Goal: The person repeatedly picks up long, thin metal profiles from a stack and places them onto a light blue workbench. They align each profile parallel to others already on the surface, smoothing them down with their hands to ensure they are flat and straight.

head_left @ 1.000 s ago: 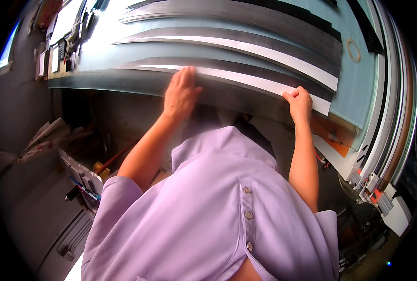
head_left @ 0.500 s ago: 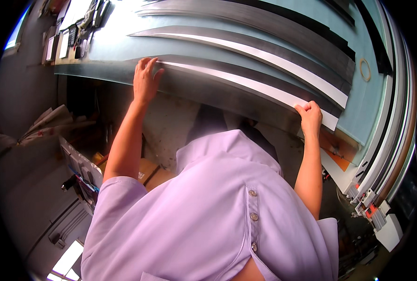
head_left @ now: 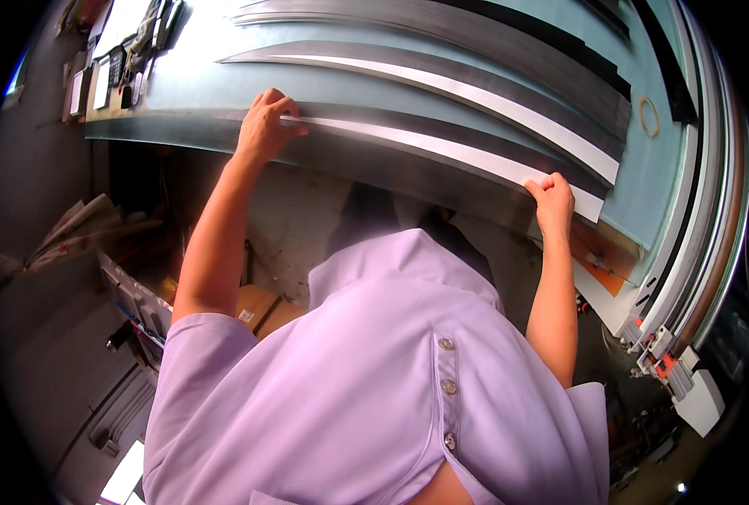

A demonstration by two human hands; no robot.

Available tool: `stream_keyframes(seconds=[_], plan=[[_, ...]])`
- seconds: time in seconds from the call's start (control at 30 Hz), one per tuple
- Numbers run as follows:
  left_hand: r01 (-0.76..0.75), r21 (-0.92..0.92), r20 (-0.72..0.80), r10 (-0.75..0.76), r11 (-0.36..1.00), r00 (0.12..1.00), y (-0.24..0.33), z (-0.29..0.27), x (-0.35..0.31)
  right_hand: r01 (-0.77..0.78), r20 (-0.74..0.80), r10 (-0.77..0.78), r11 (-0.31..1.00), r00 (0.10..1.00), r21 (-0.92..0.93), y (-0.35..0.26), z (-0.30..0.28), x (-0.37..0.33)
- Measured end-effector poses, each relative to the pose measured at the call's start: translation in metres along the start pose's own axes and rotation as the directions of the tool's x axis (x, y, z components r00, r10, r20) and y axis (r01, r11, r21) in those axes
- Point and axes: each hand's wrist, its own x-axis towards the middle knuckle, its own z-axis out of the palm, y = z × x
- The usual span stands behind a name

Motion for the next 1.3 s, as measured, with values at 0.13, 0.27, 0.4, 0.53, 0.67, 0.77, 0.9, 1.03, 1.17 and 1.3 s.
stream_keyframes(seconds=[0.13,0.27,0.4,0.53,0.67,0.77,0.9,1.03,1.17,1.3], plan=[[0.203,-0.227,0.058,-0.195,0.953,0.979,0.011,0.002,-0.002,0.027,-0.040,-0.027,1.000,0.999,0.014,0.004,0.005,-0.001],[0.030,0.070,-0.196,-0.015,0.997,0.980,0.014,0.002,-0.008,0.096,-0.094,-0.092,0.995,0.991,0.034,0.008,0.009,-0.007],[0.122,0.128,-0.349,-0.070,0.984,0.935,-0.013,0.018,-0.013,0.217,-0.181,-0.200,0.973,0.963,0.081,0.021,0.016,-0.012],[0.261,0.120,-0.410,-0.192,0.958,0.892,-0.019,0.028,-0.017,0.292,-0.274,-0.248,0.947,0.929,0.133,0.019,0.019,-0.026],[0.229,0.123,-0.363,-0.171,0.966,0.916,-0.041,0.031,-0.012,0.348,-0.372,-0.330,0.937,0.868,-0.019,0.021,0.026,-0.039],[0.161,0.122,-0.381,-0.104,0.979,0.919,-0.067,0.039,-0.013,0.417,-0.352,-0.471,0.881,0.809,-0.222,0.004,0.024,-0.053],[0.164,0.206,-0.434,-0.061,0.965,0.899,-0.063,0.040,-0.015,0.408,-0.344,-0.471,0.881,0.813,-0.240,0.004,0.033,-0.055],[0.225,0.087,-0.387,-0.175,0.971,0.905,-0.045,0.039,-0.024,0.333,-0.307,-0.450,0.870,0.839,-0.363,-0.003,0.027,-0.049],[0.242,0.059,-0.388,-0.201,0.969,0.900,0.000,0.029,-0.031,0.313,-0.300,-0.510,0.798,0.806,-0.514,0.006,0.031,-0.041],[0.221,-0.025,-0.464,-0.207,0.975,0.862,0.003,0.034,-0.033,0.304,-0.269,-0.618,0.662,0.739,-0.685,0.015,0.033,-0.034]])
